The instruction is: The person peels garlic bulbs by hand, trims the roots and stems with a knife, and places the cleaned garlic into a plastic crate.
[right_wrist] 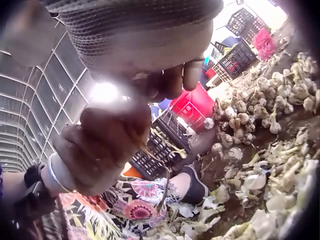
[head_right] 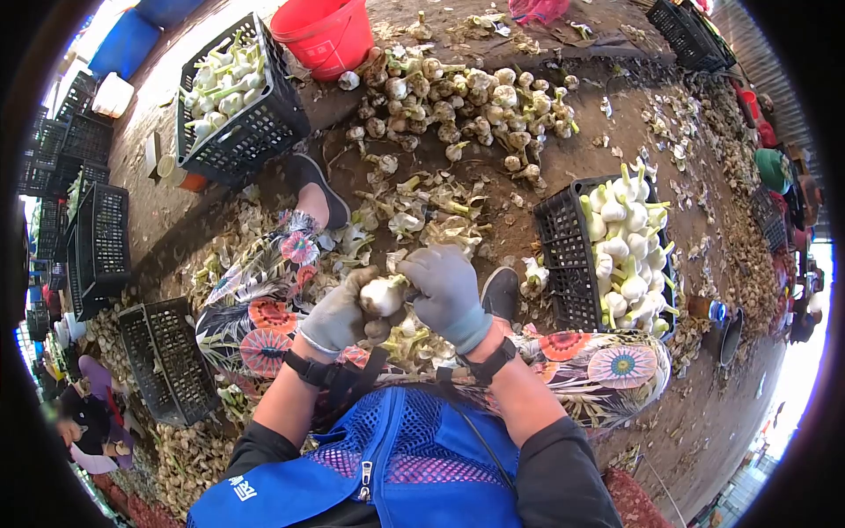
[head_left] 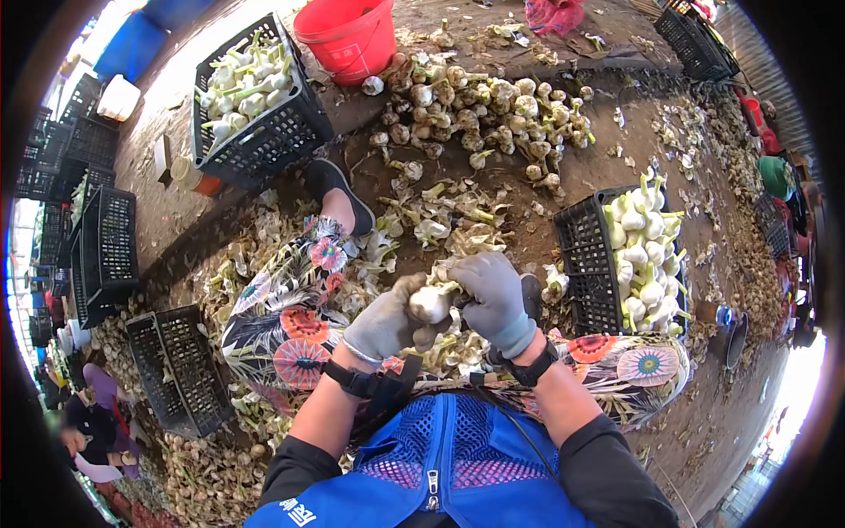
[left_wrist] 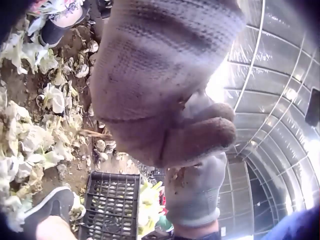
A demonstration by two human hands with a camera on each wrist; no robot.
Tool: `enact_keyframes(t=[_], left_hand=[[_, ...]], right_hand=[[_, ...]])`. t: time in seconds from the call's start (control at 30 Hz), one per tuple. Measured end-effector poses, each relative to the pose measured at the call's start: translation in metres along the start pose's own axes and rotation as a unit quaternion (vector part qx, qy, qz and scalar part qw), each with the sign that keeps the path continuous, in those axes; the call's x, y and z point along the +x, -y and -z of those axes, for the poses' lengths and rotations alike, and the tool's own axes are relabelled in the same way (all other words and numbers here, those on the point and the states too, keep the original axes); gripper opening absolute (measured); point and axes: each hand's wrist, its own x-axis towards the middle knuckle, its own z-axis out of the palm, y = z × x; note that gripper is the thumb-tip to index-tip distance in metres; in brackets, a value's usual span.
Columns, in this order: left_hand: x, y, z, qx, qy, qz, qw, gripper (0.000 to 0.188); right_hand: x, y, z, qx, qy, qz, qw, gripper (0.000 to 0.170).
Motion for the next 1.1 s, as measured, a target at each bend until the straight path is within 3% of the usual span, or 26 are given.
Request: enact_keyframes(t=[0.03, 0.07, 0.13, 0.17, 0.2, 0.27, 0.3, 0.33, 0.4, 0.43, 0.47, 0.5, 0.53, 0.6, 0.67, 0.73, 0.77, 0.8, 0.83, 0.87, 0.93, 0.97, 1.0, 1.03, 1.07, 1.1], left_hand=[[0.002, 0.003, 0.009, 0.014, 0.047, 0.009, 0.999, 0.047], [-0.005, 0.003, -0.014, 0.036, -0.007, 0.007, 0.999, 0.038], [-0.007, 0.013, -0.012, 0.135, 0.011, -0.083, 0.987, 0.032], [-0.004, 0.014, -0.012, 0.135, 0.012, -0.081, 0.987, 0.032], [0.000, 0.013, -0.012, 0.124, 0.009, -0.064, 0.990, 0.032], [0.006, 0.015, -0.015, 0.107, 0.007, -0.054, 0.993, 0.033], [0.008, 0.018, -0.016, 0.144, -0.020, -0.112, 0.983, 0.034], [0.009, 0.021, -0.016, 0.180, -0.049, -0.167, 0.968, 0.035], [0.020, 0.025, -0.001, 0.263, -0.039, -0.183, 0.946, 0.033], [0.024, 0.031, 0.002, 0.262, -0.063, -0.216, 0.938, 0.028], [0.025, 0.031, -0.003, 0.260, -0.088, -0.250, 0.928, 0.023], [0.026, 0.033, -0.008, 0.081, -0.122, -0.227, 0.963, 0.019], [0.024, 0.031, -0.009, 0.080, -0.124, -0.226, 0.963, 0.019], [0.016, 0.022, -0.019, 0.235, -0.184, -0.341, 0.892, 0.013], [0.008, 0.024, -0.029, 0.218, -0.181, -0.366, 0.886, 0.010], [-0.011, 0.025, -0.045, 0.555, -0.229, -0.465, 0.650, 0.014], [-0.013, 0.027, -0.046, 0.566, -0.195, -0.511, 0.617, 0.018], [-0.019, 0.028, -0.050, 0.566, -0.195, -0.511, 0.617, 0.018], [-0.028, 0.029, -0.056, 0.554, -0.187, -0.513, 0.629, 0.017], [-0.035, 0.031, -0.058, 0.542, -0.179, -0.514, 0.640, 0.017], [-0.032, 0.034, -0.044, 0.520, -0.169, -0.509, 0.664, 0.024], [-0.027, 0.031, -0.040, 0.485, -0.218, -0.470, 0.705, 0.033], [-0.024, 0.027, -0.036, 0.446, -0.265, -0.430, 0.739, 0.043], [-0.025, 0.023, -0.033, 0.565, -0.287, -0.397, 0.664, 0.057], [-0.015, 0.027, -0.023, 0.563, -0.290, -0.398, 0.664, 0.057], [0.002, 0.035, -0.006, 0.484, -0.242, -0.382, 0.749, 0.054]], right_hand=[[-0.004, -0.002, 0.000, -0.023, -0.013, -0.003, 1.000, 0.038], [-0.007, -0.004, 0.000, -0.023, -0.012, -0.004, 1.000, 0.038], [-0.013, -0.008, 0.000, -0.004, -0.023, 0.005, 1.000, 0.040], [-0.020, -0.011, -0.003, 0.162, 0.004, -0.118, 0.980, 0.039], [-0.026, -0.017, -0.002, 0.161, 0.004, -0.118, 0.980, 0.039], [-0.026, -0.023, 0.006, 0.365, -0.056, -0.355, 0.859, 0.035], [-0.028, -0.019, 0.015, 0.473, -0.044, -0.408, 0.780, 0.032], [-0.028, -0.015, 0.017, 0.473, -0.041, -0.410, 0.779, 0.032], [-0.027, -0.006, 0.018, 0.280, 0.109, -0.339, 0.892, 0.030], [-0.036, -0.014, 0.005, 0.267, 0.077, -0.288, 0.916, 0.029], [-0.038, -0.018, 0.002, 0.268, 0.079, -0.288, 0.916, 0.029], [-0.040, -0.022, -0.001, 0.341, 0.069, -0.357, 0.867, 0.029], [-0.044, -0.026, -0.003, 0.410, 0.058, -0.423, 0.806, 0.028], [-0.045, -0.020, -0.001, 0.464, 0.036, -0.438, 0.769, 0.026], [-0.043, -0.010, 0.000, 0.522, -0.082, -0.320, 0.787, 0.023], [-0.046, -0.015, -0.005, 0.517, -0.096, -0.332, 0.783, 0.023], [-0.049, -0.017, -0.006, 0.489, -0.079, -0.343, 0.798, 0.026], [-0.052, -0.022, -0.007, 0.461, -0.060, -0.353, 0.812, 0.028], [-0.063, -0.042, -0.014, 0.657, -0.140, -0.382, 0.634, 0.029], [-0.063, -0.044, -0.010, 0.657, -0.139, -0.383, 0.634, 0.029], [-0.063, -0.048, -0.006, 0.513, -0.125, -0.335, 0.781, 0.026], [-0.051, -0.033, 0.010, 0.667, -0.160, -0.367, 0.628, 0.021], [-0.051, -0.033, 0.008, 0.668, -0.158, -0.367, 0.628, 0.021], [-0.051, -0.034, 0.005, 0.610, -0.173, -0.393, 0.666, 0.020], [-0.050, -0.033, 0.002, 0.549, -0.186, -0.417, 0.700, 0.018], [-0.043, -0.022, 0.000, 0.509, -0.205, -0.425, 0.720, 0.016]])
